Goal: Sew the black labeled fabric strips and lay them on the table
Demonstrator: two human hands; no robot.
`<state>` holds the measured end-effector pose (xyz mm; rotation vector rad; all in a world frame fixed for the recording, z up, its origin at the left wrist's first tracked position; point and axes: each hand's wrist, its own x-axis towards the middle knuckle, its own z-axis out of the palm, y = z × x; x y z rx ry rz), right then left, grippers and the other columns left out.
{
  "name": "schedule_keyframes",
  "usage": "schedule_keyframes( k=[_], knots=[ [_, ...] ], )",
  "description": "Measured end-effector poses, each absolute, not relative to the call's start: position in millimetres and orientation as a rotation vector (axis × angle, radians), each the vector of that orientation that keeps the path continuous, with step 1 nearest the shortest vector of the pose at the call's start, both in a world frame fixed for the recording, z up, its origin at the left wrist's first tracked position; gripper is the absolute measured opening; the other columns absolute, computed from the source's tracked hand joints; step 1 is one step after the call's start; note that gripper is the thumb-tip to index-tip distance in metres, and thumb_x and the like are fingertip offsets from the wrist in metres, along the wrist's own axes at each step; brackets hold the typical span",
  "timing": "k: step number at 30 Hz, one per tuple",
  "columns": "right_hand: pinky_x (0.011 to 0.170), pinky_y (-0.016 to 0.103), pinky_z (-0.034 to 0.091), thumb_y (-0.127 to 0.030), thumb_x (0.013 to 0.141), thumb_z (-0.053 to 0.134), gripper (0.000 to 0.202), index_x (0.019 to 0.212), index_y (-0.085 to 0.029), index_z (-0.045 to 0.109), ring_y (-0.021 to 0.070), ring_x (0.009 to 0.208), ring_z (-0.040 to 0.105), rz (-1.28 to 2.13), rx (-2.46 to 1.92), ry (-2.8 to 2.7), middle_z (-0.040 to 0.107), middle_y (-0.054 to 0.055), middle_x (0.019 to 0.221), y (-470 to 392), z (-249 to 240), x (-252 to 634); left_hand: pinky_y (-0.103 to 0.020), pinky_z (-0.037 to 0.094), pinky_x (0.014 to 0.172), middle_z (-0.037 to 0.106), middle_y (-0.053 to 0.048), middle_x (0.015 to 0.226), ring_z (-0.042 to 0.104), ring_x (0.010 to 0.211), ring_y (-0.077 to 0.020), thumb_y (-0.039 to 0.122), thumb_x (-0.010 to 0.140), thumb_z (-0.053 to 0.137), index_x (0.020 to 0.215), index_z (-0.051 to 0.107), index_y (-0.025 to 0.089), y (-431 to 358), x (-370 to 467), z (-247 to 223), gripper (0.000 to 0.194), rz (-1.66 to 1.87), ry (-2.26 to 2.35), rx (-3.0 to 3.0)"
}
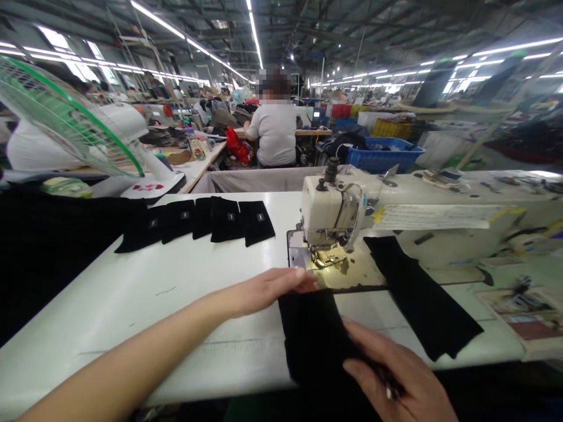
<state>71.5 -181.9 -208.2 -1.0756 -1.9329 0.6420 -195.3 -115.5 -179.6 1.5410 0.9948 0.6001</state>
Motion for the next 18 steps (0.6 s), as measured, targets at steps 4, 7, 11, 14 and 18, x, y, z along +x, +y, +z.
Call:
schedule_keyframes(
  k=[4,7,11,14,18],
  knots=[
    [0.076,0.024,0.062,-0.038,0.093,0.061,0.034,0.125,-0.031,0.07,0.0207,0.089,0.076,0.928,-1.121,-1.869,0.078,0.005,0.105,-183,-214,59,-0.034,0.053,0.089,0.076,-0.008,0.104,0.07,0.098,-0.0219,0.06,0.083,0.07,0.107,0.074,0.018,-115,-180,-180,0.049,0.496,0.803,1.185],
    [0.074,0.025,0.061,-0.05,0.094,0.058,0.041,0.124,-0.024,0.068,0.0199,0.082,0.075,1.116,-1.272,-1.635,0.077,0.006,0.091,-185,-224,48,-0.03,0.053,0.076,0.074,-0.005,0.083,0.068,0.077,-0.0175,0.054,0.072,0.082,0.088,0.075,0.015,-99,-182,-187,0.042,0.614,0.943,1.142],
    [0.068,0.026,0.06,-0.057,0.094,0.056,0.041,0.11,-0.023,0.072,0.0193,0.068,0.07,1.135,-1.399,-1.563,0.072,0.003,0.076,-192,-238,47,-0.027,0.05,0.071,0.068,-0.001,0.075,0.06,0.071,-0.0145,0.046,0.077,0.076,0.076,0.071,0.016,-74,-188,-192,0.031,0.828,1.208,1.503],
    [0.055,0.023,0.053,-0.051,0.095,0.056,0.032,0.087,-0.024,0.072,0.0161,0.057,0.062,1.035,-1.436,-1.718,0.065,0.0,0.067,-194,-244,57,-0.028,0.05,0.071,0.066,0.0,0.075,0.059,0.072,-0.0146,0.045,0.086,0.065,0.081,0.07,0.016,-71,-194,-180,0.03,0.936,1.326,1.763],
    [0.064,0.024,0.053,-0.039,0.093,0.06,0.02,0.088,-0.026,0.074,0.017,0.068,0.066,0.834,-1.375,-1.833,0.069,0.001,0.078,-186,-240,67,-0.028,0.054,0.066,0.069,-0.001,0.077,0.062,0.068,-0.0151,0.05,0.089,0.064,0.086,0.071,0.018,-108,-194,-131,0.033,0.873,1.102,1.792]
  ],
)
